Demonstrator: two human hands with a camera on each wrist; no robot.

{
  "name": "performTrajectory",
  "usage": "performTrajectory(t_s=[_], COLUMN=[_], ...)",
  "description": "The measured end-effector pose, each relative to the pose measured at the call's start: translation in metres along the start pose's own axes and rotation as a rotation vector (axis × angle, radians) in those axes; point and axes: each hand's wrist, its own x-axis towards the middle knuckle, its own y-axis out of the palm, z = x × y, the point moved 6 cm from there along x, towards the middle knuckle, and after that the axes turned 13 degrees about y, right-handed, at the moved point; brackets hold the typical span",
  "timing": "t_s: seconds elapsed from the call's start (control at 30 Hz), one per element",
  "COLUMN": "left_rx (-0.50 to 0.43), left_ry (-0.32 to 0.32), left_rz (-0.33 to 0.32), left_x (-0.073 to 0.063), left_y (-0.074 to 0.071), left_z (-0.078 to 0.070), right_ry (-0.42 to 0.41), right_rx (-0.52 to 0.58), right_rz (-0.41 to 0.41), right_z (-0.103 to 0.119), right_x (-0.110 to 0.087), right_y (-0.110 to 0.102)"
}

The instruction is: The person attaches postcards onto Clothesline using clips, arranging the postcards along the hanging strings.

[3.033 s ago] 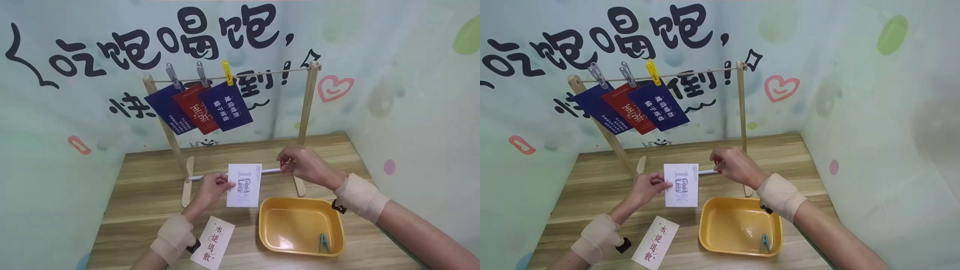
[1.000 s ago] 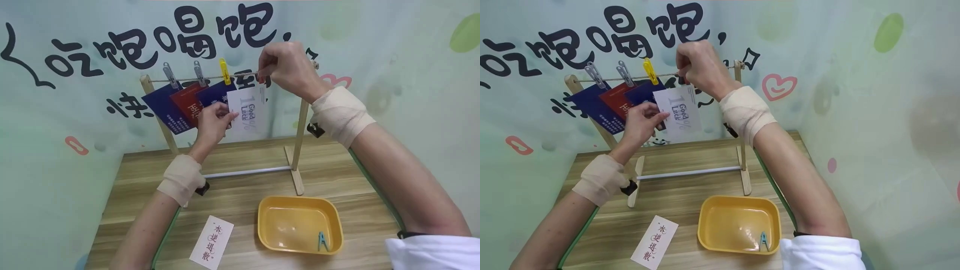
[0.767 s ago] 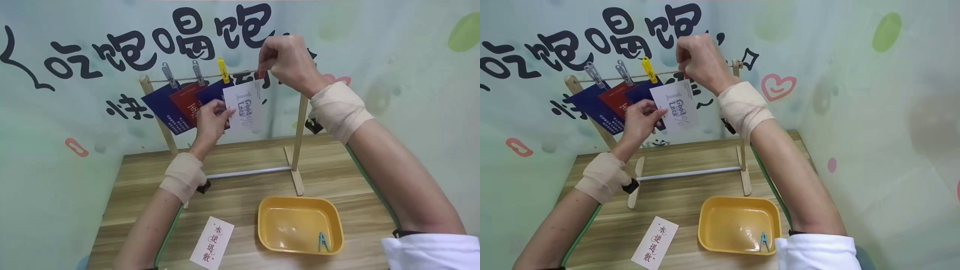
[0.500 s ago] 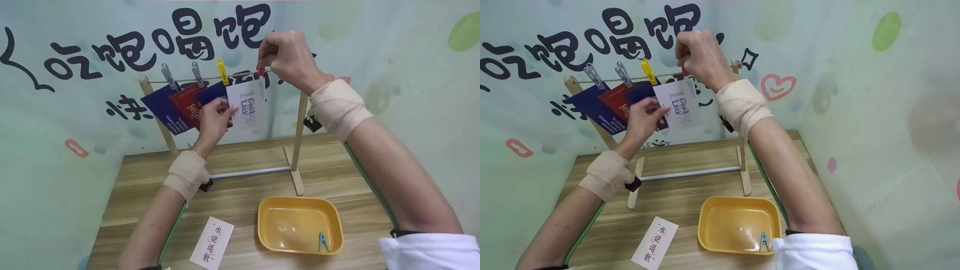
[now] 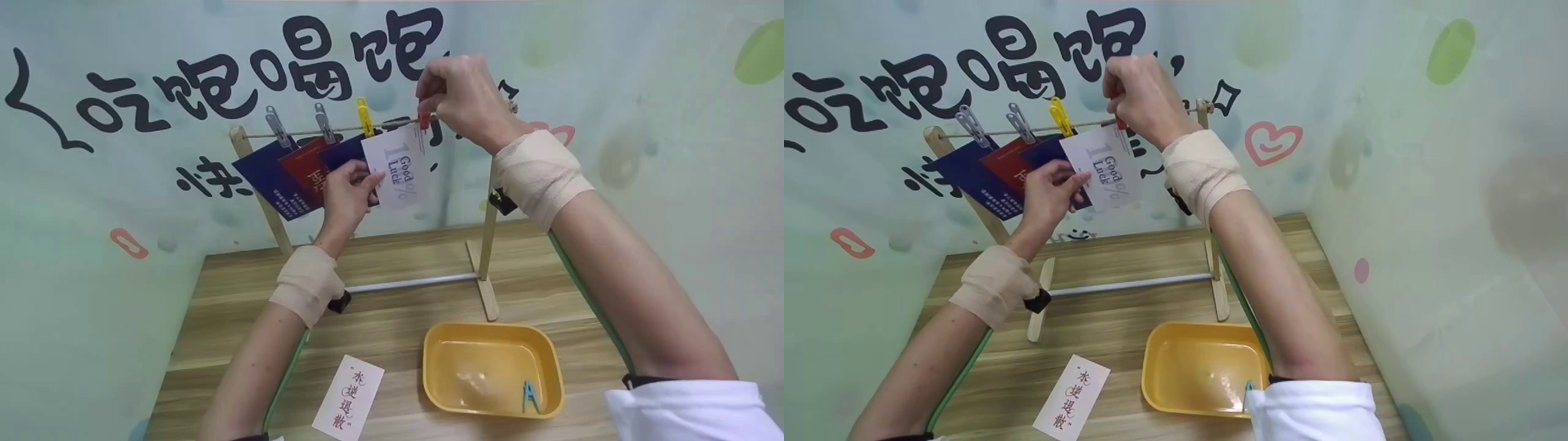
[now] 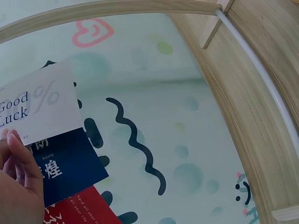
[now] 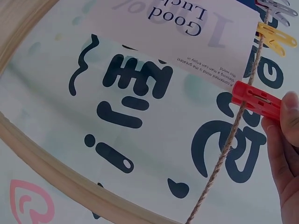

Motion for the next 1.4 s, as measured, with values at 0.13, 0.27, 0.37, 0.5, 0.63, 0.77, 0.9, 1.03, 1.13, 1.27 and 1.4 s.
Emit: performTrajectory(t_s=[0.13, 0.27, 0.37, 0.5, 0.63, 0.77, 0.9, 1.03, 1.13, 1.27, 1.4], left_rx=[-0.018, -0.03, -0.057, -0.1, -0.126, -0.147, -0.168, -0.183, -0.189, -0.189, -0.19], left_ry=[-0.004, -0.005, -0.006, -0.019, -0.028, -0.031, -0.021, -0.02, -0.029, -0.031, -0.026], left_rz=[0.002, -0.011, -0.014, -0.024, -0.038, -0.044, -0.036, -0.021, -0.02, -0.024, -0.033], left_x=[-0.001, -0.001, -0.001, -0.003, -0.005, -0.006, -0.01, -0.015, -0.018, -0.02, -0.024], left_y=[-0.001, 0.0, 0.003, 0.006, 0.007, 0.008, 0.007, 0.007, 0.008, 0.008, 0.006], left_z=[0.002, 0.003, 0.005, 0.007, 0.009, 0.009, 0.009, 0.011, 0.012, 0.014, 0.016], right_ry=[0.017, 0.032, 0.045, 0.048, 0.06, 0.08, 0.082, 0.081, 0.07, 0.025, -0.025], right_rx=[-0.019, -0.031, -0.032, -0.036, -0.037, -0.034, -0.024, 0.005, 0.003, -0.03, -0.064], right_rz=[0.004, 0.022, 0.036, 0.071, 0.109, 0.126, 0.131, 0.136, 0.132, 0.1, 0.021], right_z=[0.0, -0.001, -0.004, -0.008, -0.01, -0.014, -0.017, -0.019, -0.019, -0.019, -0.02], right_x=[0.001, 0.001, 0.002, 0.003, 0.004, 0.004, 0.002, 0.001, -0.001, -0.005, -0.014], right_y=[0.004, 0.008, 0.01, 0.013, 0.017, 0.019, 0.02, 0.021, 0.02, 0.019, 0.016])
